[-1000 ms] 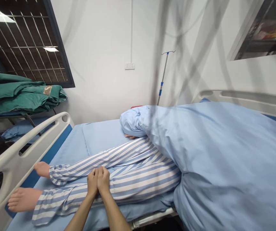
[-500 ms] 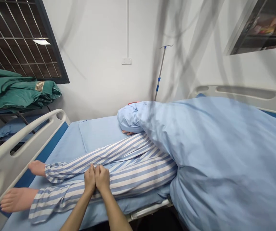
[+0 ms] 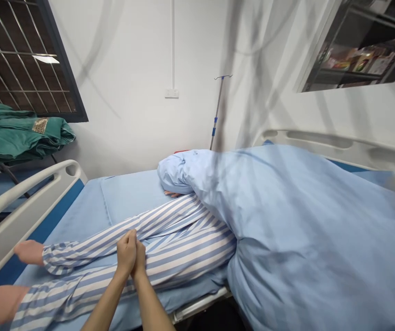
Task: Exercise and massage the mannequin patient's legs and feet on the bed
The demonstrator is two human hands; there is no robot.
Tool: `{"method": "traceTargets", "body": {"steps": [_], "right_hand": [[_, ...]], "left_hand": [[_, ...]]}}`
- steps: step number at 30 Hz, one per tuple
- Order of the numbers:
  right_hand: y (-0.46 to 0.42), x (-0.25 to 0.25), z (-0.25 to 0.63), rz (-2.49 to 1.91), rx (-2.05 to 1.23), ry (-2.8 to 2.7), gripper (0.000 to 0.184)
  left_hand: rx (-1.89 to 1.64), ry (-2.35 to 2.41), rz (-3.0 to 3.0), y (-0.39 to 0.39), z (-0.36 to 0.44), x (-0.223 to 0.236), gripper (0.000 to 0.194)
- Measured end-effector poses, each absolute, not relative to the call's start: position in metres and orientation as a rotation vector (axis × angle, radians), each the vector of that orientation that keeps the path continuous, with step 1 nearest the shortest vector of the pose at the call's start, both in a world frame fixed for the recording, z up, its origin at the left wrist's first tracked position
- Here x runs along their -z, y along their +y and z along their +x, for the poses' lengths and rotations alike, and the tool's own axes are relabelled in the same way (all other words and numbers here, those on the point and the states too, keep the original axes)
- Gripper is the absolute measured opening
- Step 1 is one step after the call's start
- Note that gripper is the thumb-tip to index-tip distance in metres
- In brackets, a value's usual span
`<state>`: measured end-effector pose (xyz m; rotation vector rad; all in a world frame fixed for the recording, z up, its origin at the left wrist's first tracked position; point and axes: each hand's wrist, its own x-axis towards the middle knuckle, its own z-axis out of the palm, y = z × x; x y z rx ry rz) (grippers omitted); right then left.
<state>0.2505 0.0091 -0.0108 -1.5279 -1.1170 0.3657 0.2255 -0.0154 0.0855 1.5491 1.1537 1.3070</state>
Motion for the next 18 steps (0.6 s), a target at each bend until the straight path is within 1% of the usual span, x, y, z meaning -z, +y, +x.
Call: {"method": "traceTargets", "body": {"steps": [2,4,7,9,14,18], "right_hand": [[0.008,0.009,0.251,-1.495,-0.411,-1.155,0.027],[0.005,0.006,0.251,-1.466,-0.473,-1.073,0.031],[0.0,0.003,0.252,-1.427,-0.526,-0.835,0.035],[-0.001,0.003,0.252,-1.396,-0.556,-0.773,0.036],[0.002,-0.001,0.254,-1.362,-0.619,-0.769,0.039],[-0.004,-0.019,0.267,-1.408,-0.574,-0.921,0.04]], "left_hand": [[-1.337,1.182,1.562,-0.019,0.216,-0.073,0.037],[-1.34,1.255,1.534,-0.019,0.207,-0.056,0.035],[-1.249,1.365,1.552,-0.014,0.196,-0.029,0.035],[-1.182,1.377,1.612,-0.01,0.193,-0.016,0.036],[-1.161,1.366,1.684,-0.005,0.192,-0.008,0.038],[-1.123,1.337,1.788,-0.006,0.193,-0.008,0.038]]}}
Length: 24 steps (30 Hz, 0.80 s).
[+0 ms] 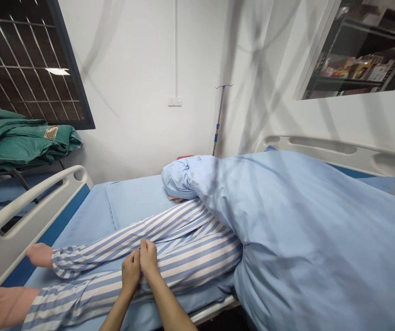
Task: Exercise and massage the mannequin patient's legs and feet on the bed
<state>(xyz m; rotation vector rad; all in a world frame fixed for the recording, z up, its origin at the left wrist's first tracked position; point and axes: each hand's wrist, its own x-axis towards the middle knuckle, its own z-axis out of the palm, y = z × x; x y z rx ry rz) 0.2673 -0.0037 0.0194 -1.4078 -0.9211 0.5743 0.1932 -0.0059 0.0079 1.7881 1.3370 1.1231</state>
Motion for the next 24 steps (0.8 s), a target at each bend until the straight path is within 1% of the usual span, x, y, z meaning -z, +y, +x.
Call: {"method": "traceTargets", "body": {"steps": [4,7,9,13,17,20,22,24], "right_hand": [[-0.022,-0.028,0.279,-1.518,-0.376,-1.172,0.041],[-0.034,-0.017,0.279,-1.653,-0.239,-1.332,0.038],[-0.037,-0.009,0.277,-1.713,-0.202,-1.333,0.038],[-0.036,-0.005,0.278,-1.685,-0.237,-1.24,0.043],[-0.032,-0.008,0.287,-1.559,-0.321,-1.054,0.046],[-0.028,-0.008,0.296,-1.466,-0.402,-0.892,0.048],[-0.026,-0.008,0.299,-1.431,-0.435,-0.864,0.047],[-0.025,-0.007,0.3,-1.415,-0.436,-0.848,0.044]], "left_hand": [[-1.074,1.383,1.857,-0.008,0.196,-0.006,0.037],[-1.082,1.36,1.841,-0.008,0.194,-0.004,0.037],[-1.081,1.347,1.839,-0.007,0.193,-0.004,0.036],[-1.068,1.34,1.756,-0.007,0.203,-0.013,0.035],[-1.216,1.206,1.529,-0.016,0.237,-0.043,0.036],[-1.268,1.102,1.475,-0.024,0.26,-0.064,0.038],[-1.266,1.096,1.487,-0.026,0.264,-0.065,0.038],[-1.239,1.161,1.536,-0.023,0.26,-0.053,0.037]]}}
